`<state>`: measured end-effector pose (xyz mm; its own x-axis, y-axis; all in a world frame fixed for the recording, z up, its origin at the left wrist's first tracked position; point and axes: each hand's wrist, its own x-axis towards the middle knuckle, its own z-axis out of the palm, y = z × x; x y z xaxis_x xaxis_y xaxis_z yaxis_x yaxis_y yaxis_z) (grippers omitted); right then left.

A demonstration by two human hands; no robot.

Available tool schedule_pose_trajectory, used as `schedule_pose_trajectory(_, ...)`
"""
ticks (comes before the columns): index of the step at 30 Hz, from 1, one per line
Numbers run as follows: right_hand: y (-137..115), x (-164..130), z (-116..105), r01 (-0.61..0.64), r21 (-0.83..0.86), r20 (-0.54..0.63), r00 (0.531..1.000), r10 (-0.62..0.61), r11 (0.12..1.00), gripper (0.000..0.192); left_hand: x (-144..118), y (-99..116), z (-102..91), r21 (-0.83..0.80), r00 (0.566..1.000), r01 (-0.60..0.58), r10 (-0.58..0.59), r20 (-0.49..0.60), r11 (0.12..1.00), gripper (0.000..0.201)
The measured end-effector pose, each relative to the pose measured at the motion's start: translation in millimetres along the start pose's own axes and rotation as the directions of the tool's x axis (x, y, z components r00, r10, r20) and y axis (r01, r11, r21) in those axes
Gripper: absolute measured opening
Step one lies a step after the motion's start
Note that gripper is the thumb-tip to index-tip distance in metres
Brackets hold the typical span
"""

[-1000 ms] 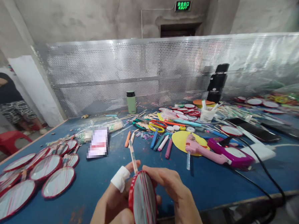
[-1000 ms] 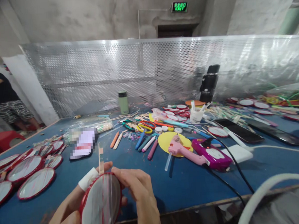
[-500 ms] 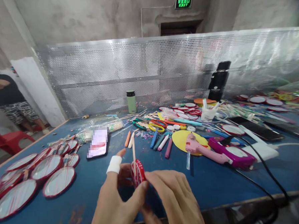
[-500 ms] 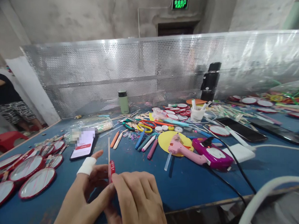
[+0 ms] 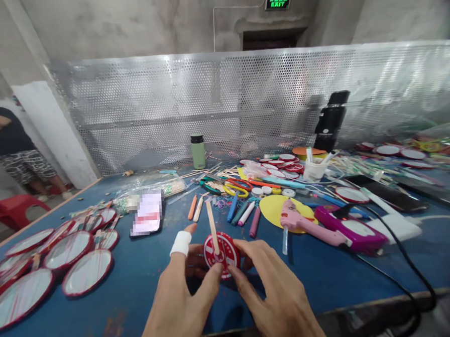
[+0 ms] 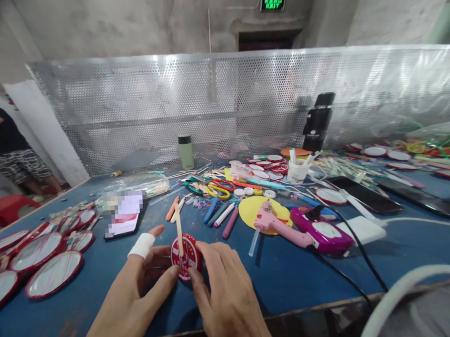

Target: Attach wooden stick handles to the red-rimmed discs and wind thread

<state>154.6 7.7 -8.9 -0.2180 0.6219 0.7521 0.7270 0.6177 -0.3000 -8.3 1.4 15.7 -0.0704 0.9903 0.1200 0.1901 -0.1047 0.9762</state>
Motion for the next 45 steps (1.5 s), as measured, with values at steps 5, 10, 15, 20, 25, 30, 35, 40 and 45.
schedule_pose_trajectory(5, 7.4, -1.0, 4.9, -0.018, -0.1, -0.006, 1.0, 0.017, 0.995, 0.025, -0.2, -1.2, -1.9, -0.019, 1.0, 0.005, -0.005, 0.012, 1.0, 0.069)
schedule_pose_trajectory(10, 8.7, -3.5, 5.6, -0.01, -0.212, 0.034, 0.999, 0.017, 0.977, 0.031, -1.1, -9.5, -5.1, 0.169, 0.998, -0.057, 0.057, 0.006, 0.984, 0.062)
schedule_pose_trajectory(15, 5.6, -1.9, 1.4, -0.001, -0.251, 0.116, 0.993, 0.031, 0.968, 0.034, -5.5, -18.7, -3.0, 0.349, 0.986, -0.145, 0.166, -0.031, 0.926, 0.048)
schedule_pose_trajectory(20, 4.7, -1.9, 1.5, 0.007, -0.277, 0.14, 0.99, 0.033, 0.961, 0.033, -6.9, -23.9, 2.6, 0.541, 0.958, -0.237, 0.288, -0.01, 0.807, 0.048)
schedule_pose_trajectory(25, 4.3, -2.3, 0.9, 0.013, -0.298, 0.158, 0.987, 0.035, 0.954, 0.031, -5.3, -28.2, 2.7, 0.629, 0.934, -0.302, 0.353, 0.047, 0.716, 0.055)
schedule_pose_trajectory(30, 4.1, -2.6, -1.5, 0.028, -0.291, 0.187, 0.982, 0.028, 0.956, 0.031, -3.0, -37.6, -3.4, 0.667, 0.914, -0.358, 0.391, 0.108, 0.653, 0.055)
schedule_pose_trajectory(35, 6.0, -3.4, -5.9, 0.029, -0.253, 0.19, 0.982, 0.02, 0.967, 0.035, -6.2, -37.8, -7.2, 0.548, 0.932, -0.323, 0.36, 0.041, 0.772, 0.046)
schedule_pose_trajectory(40, 4.7, 0.8, -7.6, 0.029, -0.201, 0.212, 0.977, 0.015, 0.979, 0.056, -9.4, -23.9, -9.8, 0.371, 0.952, -0.27, 0.305, -0.037, 0.888, 0.051)
schedule_pose_trajectory(45, 1.8, 6.5, -2.6, 0.027, -0.218, 0.268, 0.963, 0.034, 0.976, 0.065, -7.9, -18.0, -12.2, 0.125, 0.971, -0.221, 0.23, -0.062, 0.967, 0.053)
